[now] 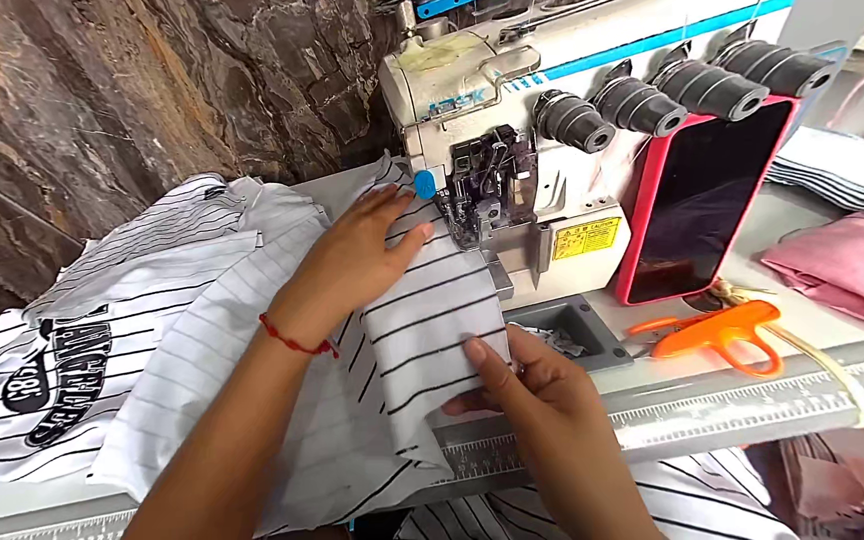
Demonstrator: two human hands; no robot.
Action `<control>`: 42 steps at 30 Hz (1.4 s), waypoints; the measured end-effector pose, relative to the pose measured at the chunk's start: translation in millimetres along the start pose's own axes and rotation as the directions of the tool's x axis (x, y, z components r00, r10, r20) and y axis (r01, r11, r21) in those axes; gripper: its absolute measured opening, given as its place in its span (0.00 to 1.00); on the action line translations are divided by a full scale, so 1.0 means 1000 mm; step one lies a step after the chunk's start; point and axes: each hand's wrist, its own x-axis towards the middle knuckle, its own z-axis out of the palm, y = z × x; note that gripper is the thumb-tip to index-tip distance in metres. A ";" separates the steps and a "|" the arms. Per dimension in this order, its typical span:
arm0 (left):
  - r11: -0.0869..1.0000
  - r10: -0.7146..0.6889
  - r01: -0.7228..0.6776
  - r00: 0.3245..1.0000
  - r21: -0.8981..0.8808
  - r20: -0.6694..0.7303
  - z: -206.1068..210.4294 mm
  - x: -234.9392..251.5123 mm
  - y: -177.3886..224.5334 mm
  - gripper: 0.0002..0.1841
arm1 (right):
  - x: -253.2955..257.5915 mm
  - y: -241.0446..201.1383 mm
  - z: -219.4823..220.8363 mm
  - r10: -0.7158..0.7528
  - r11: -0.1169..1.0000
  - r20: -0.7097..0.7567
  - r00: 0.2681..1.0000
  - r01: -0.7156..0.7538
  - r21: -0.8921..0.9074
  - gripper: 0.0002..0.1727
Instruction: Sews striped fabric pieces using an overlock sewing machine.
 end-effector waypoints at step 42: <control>0.834 0.507 -0.518 0.856 -0.190 -0.105 -0.071 -0.039 -0.023 0.11 | -0.017 -0.008 0.026 -0.305 0.926 0.223 0.926 0.343 -0.158 0.07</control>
